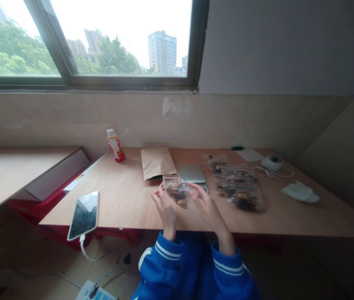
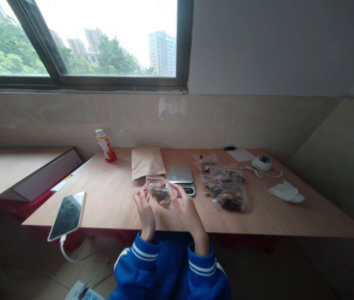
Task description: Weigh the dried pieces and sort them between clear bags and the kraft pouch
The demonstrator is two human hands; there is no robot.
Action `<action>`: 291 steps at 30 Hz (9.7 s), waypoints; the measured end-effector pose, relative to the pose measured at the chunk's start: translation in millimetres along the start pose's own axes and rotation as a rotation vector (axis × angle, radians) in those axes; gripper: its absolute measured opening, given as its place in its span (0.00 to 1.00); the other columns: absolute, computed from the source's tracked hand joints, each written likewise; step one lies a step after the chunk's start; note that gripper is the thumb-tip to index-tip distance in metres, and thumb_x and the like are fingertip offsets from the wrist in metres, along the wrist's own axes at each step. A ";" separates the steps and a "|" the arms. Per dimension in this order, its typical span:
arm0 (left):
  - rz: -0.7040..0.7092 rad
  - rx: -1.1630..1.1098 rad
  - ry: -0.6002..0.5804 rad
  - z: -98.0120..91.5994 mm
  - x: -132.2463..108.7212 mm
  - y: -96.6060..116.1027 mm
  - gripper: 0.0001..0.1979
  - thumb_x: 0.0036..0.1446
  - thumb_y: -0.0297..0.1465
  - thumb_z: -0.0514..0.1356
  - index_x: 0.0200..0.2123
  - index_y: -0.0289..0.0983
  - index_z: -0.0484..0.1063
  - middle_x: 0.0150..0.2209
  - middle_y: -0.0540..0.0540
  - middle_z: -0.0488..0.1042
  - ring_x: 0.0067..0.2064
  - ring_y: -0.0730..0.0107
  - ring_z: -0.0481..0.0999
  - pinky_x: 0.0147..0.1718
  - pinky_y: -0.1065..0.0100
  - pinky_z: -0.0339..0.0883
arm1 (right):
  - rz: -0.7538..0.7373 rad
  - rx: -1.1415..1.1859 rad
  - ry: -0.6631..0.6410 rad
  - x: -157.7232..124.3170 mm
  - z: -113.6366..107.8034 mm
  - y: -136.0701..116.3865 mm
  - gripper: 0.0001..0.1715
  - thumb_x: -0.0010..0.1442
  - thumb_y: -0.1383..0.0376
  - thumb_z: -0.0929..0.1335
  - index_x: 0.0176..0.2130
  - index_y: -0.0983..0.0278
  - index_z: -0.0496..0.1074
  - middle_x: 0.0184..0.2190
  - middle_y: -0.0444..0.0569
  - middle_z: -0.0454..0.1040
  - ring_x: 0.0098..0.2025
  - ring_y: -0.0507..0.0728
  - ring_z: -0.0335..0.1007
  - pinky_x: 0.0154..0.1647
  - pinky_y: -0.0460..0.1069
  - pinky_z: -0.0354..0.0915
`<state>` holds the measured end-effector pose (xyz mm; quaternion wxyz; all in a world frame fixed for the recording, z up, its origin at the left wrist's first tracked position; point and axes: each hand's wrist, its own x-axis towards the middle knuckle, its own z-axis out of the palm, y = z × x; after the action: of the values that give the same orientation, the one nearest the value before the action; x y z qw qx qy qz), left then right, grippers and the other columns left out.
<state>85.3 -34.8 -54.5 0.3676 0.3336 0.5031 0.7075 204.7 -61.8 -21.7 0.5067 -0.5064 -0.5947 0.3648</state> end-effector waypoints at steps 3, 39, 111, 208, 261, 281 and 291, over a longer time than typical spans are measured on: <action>0.011 -0.003 -0.072 -7.3 7.6 4.8 0.16 0.59 0.42 0.54 0.45 0.38 0.61 0.49 0.39 0.70 0.51 0.62 0.71 0.51 0.60 0.64 | 0.006 0.125 0.025 -3.2 -4.9 -0.1 0.26 0.64 0.53 0.61 0.57 0.59 0.61 0.54 0.52 0.71 0.57 0.58 0.66 0.59 0.55 0.61; -0.037 -0.012 -0.227 -15.7 6.2 -0.1 0.17 0.56 0.44 0.57 0.33 0.35 0.68 0.24 0.50 0.73 0.22 0.75 0.72 0.20 0.75 0.62 | 0.142 0.440 0.421 4.6 -5.6 45.5 0.20 0.54 0.50 0.69 0.38 0.63 0.67 0.31 0.50 0.80 0.31 0.59 0.77 0.34 0.52 0.69; 0.024 -0.136 -0.243 -15.9 -3.4 -3.5 0.13 0.54 0.41 0.61 0.32 0.37 0.67 0.28 0.51 0.70 0.32 0.72 0.72 0.34 0.71 0.67 | -0.049 0.414 0.422 0.1 -9.0 35.0 0.13 0.53 0.56 0.71 0.33 0.62 0.71 0.39 0.52 0.80 0.46 0.60 0.75 0.53 0.58 0.64; -0.024 0.061 -0.527 -30.2 5.6 4.4 0.14 0.46 0.38 0.67 0.32 0.33 0.79 0.30 0.45 0.79 0.30 0.67 0.77 0.27 0.71 0.69 | 0.023 0.357 0.011 -4.4 -11.9 48.9 0.13 0.51 0.58 0.73 0.36 0.62 0.78 0.37 0.49 0.80 0.41 0.60 0.75 0.45 0.53 0.69; 0.061 0.068 -0.540 -27.1 -3.3 8.3 0.12 0.48 0.38 0.66 0.31 0.34 0.79 0.27 0.46 0.79 0.28 0.69 0.76 0.26 0.71 0.68 | 0.016 0.585 -0.091 -8.1 -1.8 34.3 0.12 0.51 0.59 0.73 0.38 0.59 0.78 0.45 0.49 0.78 0.46 0.61 0.74 0.51 0.59 0.67; 0.105 0.076 -0.506 -22.1 -7.7 8.5 0.11 0.51 0.37 0.64 0.32 0.35 0.78 0.31 0.45 0.80 0.34 0.65 0.78 0.32 0.69 0.70 | -0.040 0.391 0.073 -5.1 6.0 27.7 0.09 0.52 0.59 0.72 0.34 0.60 0.79 0.36 0.47 0.80 0.40 0.59 0.76 0.44 0.53 0.70; 0.095 0.078 -0.570 -23.0 -4.9 8.9 0.12 0.51 0.38 0.64 0.34 0.35 0.78 0.33 0.44 0.80 0.38 0.62 0.78 0.37 0.67 0.71 | 0.030 0.432 0.104 -4.1 13.2 26.2 0.11 0.48 0.58 0.74 0.32 0.62 0.78 0.29 0.46 0.80 0.34 0.58 0.76 0.39 0.53 0.72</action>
<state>66.7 -51.7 -52.8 0.4475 0.5561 0.3900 0.5817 197.9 -59.0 -50.4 0.6281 -0.4131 -0.4680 0.4646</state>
